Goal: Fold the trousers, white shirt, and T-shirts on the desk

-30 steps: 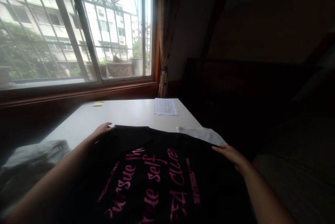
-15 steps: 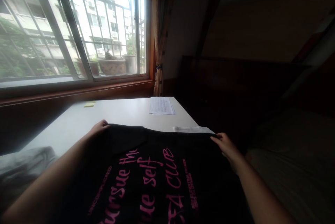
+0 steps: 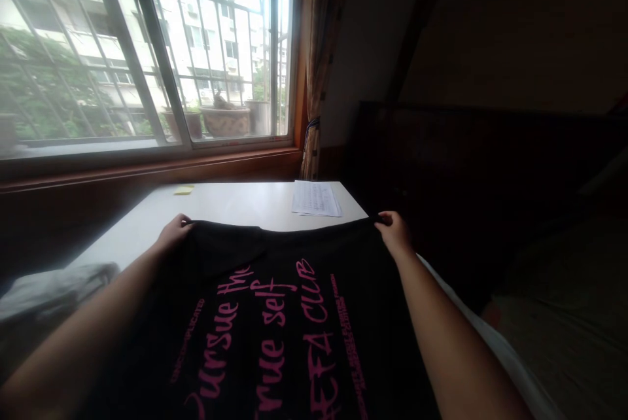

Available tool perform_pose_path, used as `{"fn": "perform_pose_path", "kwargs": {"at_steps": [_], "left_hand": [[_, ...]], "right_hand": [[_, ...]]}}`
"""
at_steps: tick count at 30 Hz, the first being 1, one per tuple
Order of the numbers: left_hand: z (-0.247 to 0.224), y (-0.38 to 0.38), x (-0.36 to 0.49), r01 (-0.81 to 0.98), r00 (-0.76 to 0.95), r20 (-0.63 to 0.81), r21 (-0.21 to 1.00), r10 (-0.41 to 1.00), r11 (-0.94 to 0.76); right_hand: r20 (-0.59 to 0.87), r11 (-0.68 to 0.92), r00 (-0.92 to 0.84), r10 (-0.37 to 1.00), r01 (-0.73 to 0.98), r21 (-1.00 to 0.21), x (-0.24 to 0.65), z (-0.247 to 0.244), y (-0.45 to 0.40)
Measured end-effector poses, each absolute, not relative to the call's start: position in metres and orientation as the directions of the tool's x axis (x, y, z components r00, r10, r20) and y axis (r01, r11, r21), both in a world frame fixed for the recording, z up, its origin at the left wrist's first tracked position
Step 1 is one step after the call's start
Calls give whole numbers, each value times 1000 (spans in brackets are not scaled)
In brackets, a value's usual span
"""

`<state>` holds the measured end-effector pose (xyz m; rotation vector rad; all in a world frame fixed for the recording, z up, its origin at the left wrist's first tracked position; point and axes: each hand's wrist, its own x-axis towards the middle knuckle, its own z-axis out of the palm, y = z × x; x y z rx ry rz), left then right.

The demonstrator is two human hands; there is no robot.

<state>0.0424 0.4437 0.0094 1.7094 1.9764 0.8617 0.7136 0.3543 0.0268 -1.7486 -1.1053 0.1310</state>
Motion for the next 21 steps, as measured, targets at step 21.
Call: {"fn": "perform_pose_path", "kwargs": {"at_steps": [21], "left_hand": [[2,440,36,918,-192,276,389,942,73]], "right_hand": [[569,-143,529,629,799,-585,665,27,379]]}}
